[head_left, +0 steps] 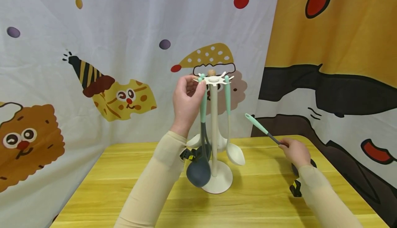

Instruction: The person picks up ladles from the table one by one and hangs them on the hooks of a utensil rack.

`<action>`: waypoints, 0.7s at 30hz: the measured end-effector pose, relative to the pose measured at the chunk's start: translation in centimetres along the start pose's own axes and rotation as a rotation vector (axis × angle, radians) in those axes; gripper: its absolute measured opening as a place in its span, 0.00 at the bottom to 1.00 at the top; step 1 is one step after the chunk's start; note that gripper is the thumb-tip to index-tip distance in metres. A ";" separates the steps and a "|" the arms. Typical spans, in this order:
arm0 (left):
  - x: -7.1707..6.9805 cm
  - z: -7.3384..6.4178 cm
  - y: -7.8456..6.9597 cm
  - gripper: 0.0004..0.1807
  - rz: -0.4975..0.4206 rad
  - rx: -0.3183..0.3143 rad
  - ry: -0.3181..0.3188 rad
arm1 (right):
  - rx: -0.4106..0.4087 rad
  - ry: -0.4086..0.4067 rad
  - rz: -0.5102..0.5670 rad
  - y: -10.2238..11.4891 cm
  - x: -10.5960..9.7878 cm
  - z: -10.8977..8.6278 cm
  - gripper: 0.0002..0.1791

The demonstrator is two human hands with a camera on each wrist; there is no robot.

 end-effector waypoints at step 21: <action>0.0 0.1 0.1 0.16 0.006 -0.001 0.001 | -0.037 -0.159 0.244 4.3 -2.9 -0.4 0.13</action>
Point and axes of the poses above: each hand's wrist, its own z-axis towards the middle knuckle, its own x-axis out of the palm, y = z × x, the point moved 7 cm from there along z, towards the middle knuckle, and after that the axes turned 3 degrees about -z, right-handed, at the moved point
